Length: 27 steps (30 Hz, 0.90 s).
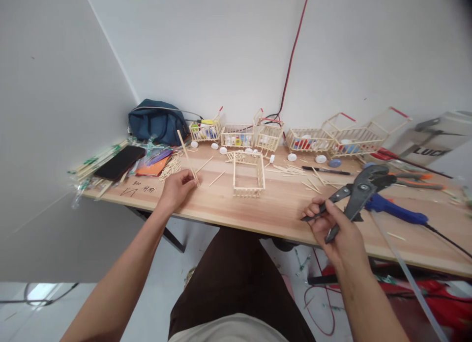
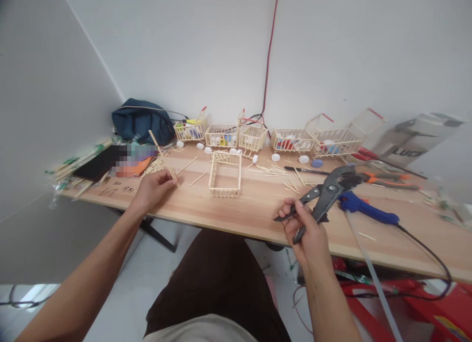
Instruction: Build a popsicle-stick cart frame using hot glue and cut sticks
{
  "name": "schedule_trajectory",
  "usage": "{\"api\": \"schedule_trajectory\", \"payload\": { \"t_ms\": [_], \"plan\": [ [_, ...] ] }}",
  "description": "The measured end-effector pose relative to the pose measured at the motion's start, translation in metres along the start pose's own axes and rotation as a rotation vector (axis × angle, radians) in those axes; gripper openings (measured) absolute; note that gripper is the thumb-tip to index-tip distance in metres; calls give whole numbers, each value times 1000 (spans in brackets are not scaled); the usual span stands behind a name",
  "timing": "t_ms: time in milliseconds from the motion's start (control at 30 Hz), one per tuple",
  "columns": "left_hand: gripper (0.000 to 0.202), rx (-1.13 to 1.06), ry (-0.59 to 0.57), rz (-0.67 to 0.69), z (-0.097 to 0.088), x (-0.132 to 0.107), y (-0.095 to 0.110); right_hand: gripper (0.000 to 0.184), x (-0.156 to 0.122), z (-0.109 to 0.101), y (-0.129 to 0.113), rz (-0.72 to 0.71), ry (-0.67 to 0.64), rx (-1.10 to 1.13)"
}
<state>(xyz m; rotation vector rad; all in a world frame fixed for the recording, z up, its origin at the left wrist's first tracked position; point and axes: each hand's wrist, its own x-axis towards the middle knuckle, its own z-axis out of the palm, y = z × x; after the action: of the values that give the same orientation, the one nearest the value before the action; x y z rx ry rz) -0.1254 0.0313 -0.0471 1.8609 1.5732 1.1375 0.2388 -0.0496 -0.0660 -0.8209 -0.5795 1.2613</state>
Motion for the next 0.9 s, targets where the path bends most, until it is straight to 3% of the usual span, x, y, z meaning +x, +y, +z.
{"api": "schedule_trajectory", "payload": {
  "t_ms": [200, 367, 533, 667, 767, 900],
  "plan": [
    [19, 12, 53, -14, 2, -3, 2, 25, 0, 0, 0, 13, -1, 8],
    [25, -146, 45, -108, -3, -5, 14, 25, -1, 1, -2, 29, -24, -6],
    [28, -251, -246, -146, -4, -39, 66, 22, -14, 15, -8, -6, -31, -133],
    [22, -362, -558, -186, 18, -71, 107, 26, -35, 33, -13, 6, -179, -375],
    [14, -456, -726, -187, 41, -83, 122, 32, -49, 44, -15, -21, -271, -640],
    [10, -510, -817, -164, 66, -84, 127, 30, -56, 51, -15, -39, -289, -804]
  ]
}}
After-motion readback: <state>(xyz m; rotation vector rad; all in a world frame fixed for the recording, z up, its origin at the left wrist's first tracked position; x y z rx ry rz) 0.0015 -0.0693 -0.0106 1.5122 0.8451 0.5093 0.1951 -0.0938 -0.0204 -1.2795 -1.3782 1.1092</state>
